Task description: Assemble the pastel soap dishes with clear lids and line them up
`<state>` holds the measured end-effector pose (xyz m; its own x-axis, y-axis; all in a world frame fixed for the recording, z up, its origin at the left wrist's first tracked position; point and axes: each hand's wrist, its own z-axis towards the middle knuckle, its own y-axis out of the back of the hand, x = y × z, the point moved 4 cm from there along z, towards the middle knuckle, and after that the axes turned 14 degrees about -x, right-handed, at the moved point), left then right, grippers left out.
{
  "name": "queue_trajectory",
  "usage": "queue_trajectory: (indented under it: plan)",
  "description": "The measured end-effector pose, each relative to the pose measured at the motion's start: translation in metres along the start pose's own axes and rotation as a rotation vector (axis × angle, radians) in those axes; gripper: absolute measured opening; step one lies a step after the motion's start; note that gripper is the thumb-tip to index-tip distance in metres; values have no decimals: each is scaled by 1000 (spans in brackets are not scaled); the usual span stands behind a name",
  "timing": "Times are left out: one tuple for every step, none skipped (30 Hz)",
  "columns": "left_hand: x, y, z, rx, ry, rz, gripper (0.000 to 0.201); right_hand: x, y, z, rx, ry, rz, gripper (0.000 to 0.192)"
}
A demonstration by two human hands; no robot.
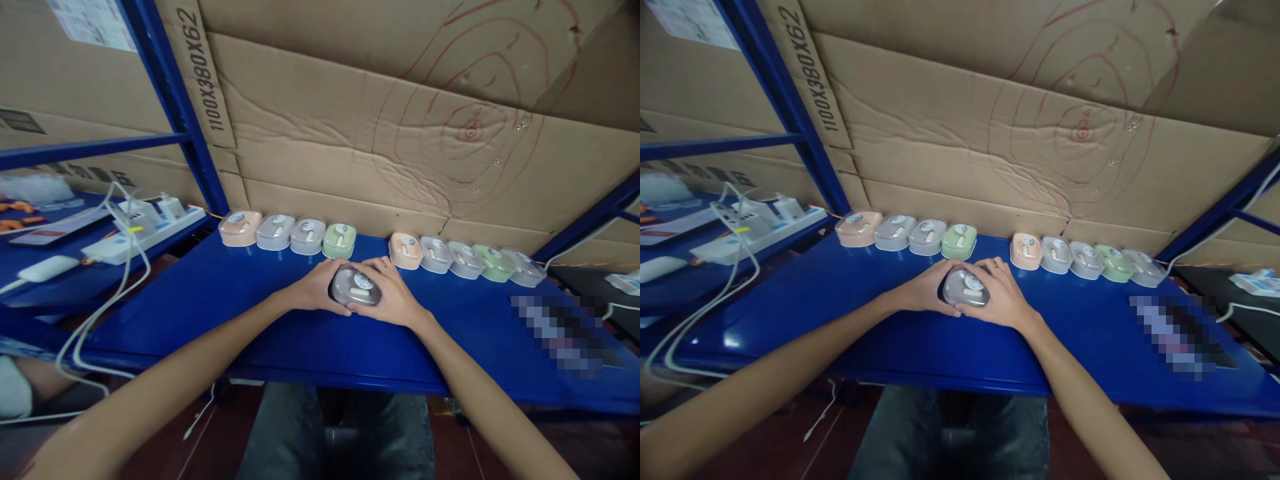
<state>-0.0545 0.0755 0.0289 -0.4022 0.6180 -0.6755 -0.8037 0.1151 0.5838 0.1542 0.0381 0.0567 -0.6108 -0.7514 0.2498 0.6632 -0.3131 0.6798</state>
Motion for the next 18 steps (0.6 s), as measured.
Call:
queue_trajectory:
  plan:
    - [1,0,0,1,8,2,109,0,-1,-1,8,2,-6,85]
    - [1,0,0,5,12,6,108,0,-2,-1,12,3,-10,85]
    - [1,0,-1,10,13,11,106,0,-3,-1,12,3,-11,85]
    - [1,0,-1,13,11,14,104,0,-3,-2,10,1,-10,85]
    - [1,0,-1,12,8,15,102,0,-3,-2,9,-3,-7,85]
    - [0,0,-1,9,3,14,101,1,-3,-2,8,-7,-2,84]
    - [0,0,0,4,0,13,100,1,-3,-1,8,-13,6,84]
    - [0,0,0,0,-2,13,99,1,-3,-1,11,-19,16,84]
    - [0,0,0,1,-2,14,99,1,-3,-1,14,-25,28,83]
    - [0,0,0,2,1,16,99,1,-3,0,19,-29,40,83]
    - [1,0,-1,2,6,19,100,1,-3,0,27,-33,50,83]
    - [1,0,-1,1,11,22,102,1,-2,0,36,-37,57,83]
    - [1,0,-1,1,14,23,103,1,-2,0,47,-42,60,83]
    - [1,0,-1,-1,15,22,103,0,-3,1,56,-45,58,84]
    - [0,0,-1,-2,12,18,103,0,-3,1,66,-49,54,85]
    - [0,0,-1,-6,7,11,103,0,-3,1,76,-51,50,85]
    - [-1,0,-1,-9,1,3,104,-1,-3,1,84,-52,49,86]
    - [-1,0,-1,-14,-5,-5,105,-1,-4,1,90,-52,49,87]
